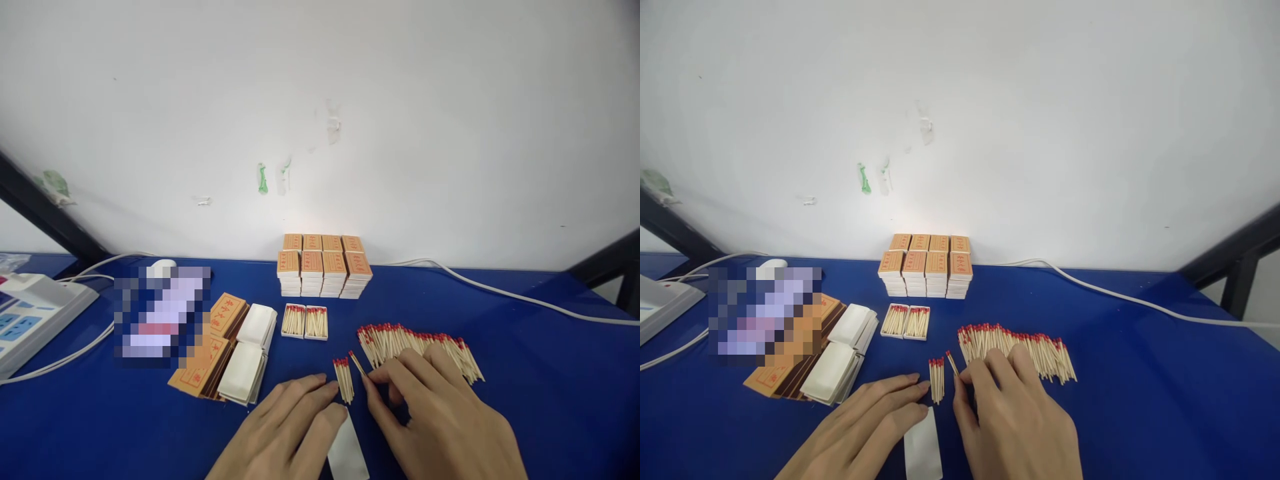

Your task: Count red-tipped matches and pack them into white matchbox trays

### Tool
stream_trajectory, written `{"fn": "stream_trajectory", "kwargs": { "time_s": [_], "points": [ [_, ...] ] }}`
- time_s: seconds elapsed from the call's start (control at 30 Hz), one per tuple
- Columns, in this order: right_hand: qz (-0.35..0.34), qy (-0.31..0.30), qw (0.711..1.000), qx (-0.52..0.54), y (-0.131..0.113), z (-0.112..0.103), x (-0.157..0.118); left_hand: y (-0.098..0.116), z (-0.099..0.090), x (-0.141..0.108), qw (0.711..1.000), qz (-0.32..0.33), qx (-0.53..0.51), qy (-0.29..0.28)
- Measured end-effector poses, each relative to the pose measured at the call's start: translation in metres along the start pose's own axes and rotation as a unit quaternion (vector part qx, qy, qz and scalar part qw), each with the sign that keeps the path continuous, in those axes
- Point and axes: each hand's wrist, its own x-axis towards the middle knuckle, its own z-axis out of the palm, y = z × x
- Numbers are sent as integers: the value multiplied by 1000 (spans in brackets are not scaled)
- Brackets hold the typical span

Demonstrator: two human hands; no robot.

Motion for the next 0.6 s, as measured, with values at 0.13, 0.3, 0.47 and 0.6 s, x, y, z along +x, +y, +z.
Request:
{"fn": "stream_trajectory", "kwargs": {
  "time_s": [0.13, 0.3, 0.47, 0.6],
  "points": [
    [-1, -9, 1000, 13, 1, 0, -4, 1, 2, 0, 999, -24, -6, 22],
    [-5, -25, 999, 37, 0, 1, -4, 4, 7, 4, 999, -34, -10, -13],
    [-12, -40, 997, 60, -1, 0, -4, 3, 0, 5, 999, -36, -11, -17],
    [-2, -20, 998, 56, -1, -2, -1, -3, -8, 2, 999, -10, -15, -27]
  ]
}}
